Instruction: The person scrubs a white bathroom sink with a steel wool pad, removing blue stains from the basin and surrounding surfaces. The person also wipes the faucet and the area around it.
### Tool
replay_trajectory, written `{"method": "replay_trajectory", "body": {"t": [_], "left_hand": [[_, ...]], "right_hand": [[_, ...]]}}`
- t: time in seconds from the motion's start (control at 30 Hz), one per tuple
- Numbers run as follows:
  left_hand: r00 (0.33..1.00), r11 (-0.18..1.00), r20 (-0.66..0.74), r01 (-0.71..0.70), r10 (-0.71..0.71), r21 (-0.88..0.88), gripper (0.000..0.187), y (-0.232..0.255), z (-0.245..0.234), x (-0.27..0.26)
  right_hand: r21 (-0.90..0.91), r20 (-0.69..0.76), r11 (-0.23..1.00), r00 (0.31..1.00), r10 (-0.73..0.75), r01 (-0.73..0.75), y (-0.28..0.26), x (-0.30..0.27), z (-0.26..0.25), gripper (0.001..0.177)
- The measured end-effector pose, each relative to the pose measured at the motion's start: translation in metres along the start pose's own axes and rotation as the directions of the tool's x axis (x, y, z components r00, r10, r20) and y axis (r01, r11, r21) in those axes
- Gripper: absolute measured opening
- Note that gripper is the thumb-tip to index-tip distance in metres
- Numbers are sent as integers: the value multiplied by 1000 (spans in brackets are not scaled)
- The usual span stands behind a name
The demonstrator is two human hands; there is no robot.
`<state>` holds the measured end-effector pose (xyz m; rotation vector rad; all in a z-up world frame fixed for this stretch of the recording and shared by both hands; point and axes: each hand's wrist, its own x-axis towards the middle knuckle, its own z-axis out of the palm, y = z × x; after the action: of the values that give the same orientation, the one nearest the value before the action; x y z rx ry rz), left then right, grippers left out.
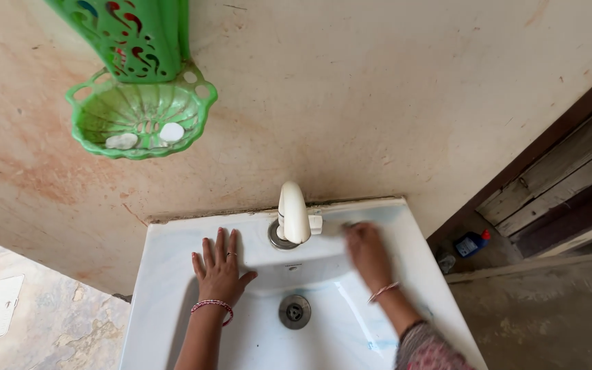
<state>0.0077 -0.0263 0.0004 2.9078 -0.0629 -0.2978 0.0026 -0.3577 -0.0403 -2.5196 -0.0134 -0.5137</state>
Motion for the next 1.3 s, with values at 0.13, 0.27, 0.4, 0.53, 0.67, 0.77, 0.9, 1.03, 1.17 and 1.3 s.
{"method": "replay_trajectory", "body": {"t": [0.13,0.27,0.4,0.53,0.67,0.77,0.9,1.03,1.17,1.3], "left_hand": [[1000,1000,25,-8,8,-27,110,-6,0,1],[1000,998,2,-26,26,-56,109,-9,2,5],[1000,998,5,-10,10,-58,109,-8,3,3],[1000,999,7,-2,2,-54,108,-7,0,1],[1000,999,14,5,-5,-51,109,-8,2,5],[1000,999,3,-18,18,-40,109,-12,7,9],[998,999,-46,-48,47,-20,110,-23,23,17],[996,998,-66,-55,54,-14,112,-23,21,15],[988,995,-127,-93,88,-38,111,-24,23,13],[991,994,-120,-72,63,-77,112,-18,18,10]], "right_hand": [[-171,-188,984,982,20,-53,-1,27,7,17],[-52,-71,997,995,-68,65,-36,18,17,12],[95,33,993,997,-67,64,18,-3,3,22],[-97,-136,986,983,123,-137,-10,21,-32,18],[-88,4,993,997,-79,79,-17,25,-21,16],[111,289,991,951,-110,81,28,32,-36,21],[16,251,976,944,-213,216,87,76,-76,23],[-14,269,990,954,-130,139,70,43,-106,24],[21,297,991,945,-136,136,80,-40,-132,26],[134,255,982,953,-164,133,77,-119,-160,28]]}}
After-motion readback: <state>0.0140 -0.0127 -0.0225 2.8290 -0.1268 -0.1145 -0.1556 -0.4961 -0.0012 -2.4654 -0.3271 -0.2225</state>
